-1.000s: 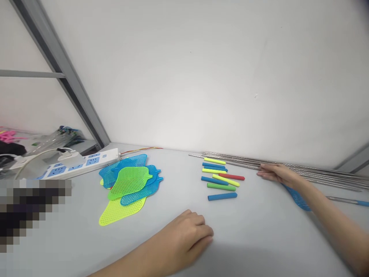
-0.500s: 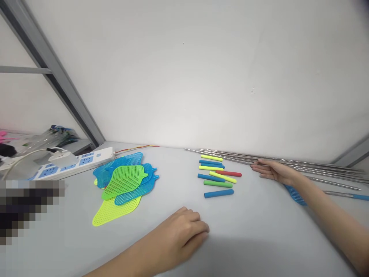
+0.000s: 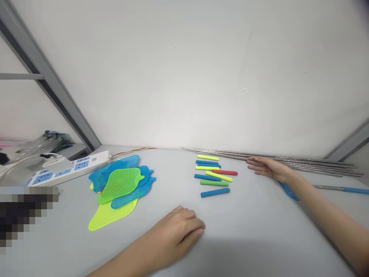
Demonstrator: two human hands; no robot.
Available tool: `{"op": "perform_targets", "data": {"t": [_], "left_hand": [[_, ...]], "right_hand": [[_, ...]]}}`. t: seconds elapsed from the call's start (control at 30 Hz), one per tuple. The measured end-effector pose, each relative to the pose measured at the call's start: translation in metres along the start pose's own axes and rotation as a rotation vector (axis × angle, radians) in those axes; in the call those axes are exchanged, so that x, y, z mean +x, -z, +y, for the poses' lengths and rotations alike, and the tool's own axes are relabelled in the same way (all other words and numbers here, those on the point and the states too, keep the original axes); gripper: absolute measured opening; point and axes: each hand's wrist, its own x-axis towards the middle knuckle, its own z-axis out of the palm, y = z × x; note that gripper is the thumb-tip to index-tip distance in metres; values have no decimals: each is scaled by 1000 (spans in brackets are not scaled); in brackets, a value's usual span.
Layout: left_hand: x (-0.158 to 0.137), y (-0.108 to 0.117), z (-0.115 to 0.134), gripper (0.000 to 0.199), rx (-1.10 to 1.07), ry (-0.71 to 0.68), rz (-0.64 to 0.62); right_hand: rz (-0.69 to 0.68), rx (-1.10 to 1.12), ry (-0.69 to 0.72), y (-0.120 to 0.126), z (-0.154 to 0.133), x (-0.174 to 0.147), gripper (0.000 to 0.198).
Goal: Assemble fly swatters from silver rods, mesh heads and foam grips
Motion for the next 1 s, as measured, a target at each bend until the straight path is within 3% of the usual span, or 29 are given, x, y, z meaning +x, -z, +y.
{"op": "perform_targets", "data": {"t": [0.53,0.73,1.0], "left_hand": [[2,1,-2,29,-12,20,-20],[3,1,-3,29,-7,35,2],[2,3,-1,28,3,49,-20]], "right_hand": [[18,-102,52,-6,-1,-4,26],[-59,-183,66,-8,-12,-14,35],[-5,-343,210,-25,-22,-26,45]]}}
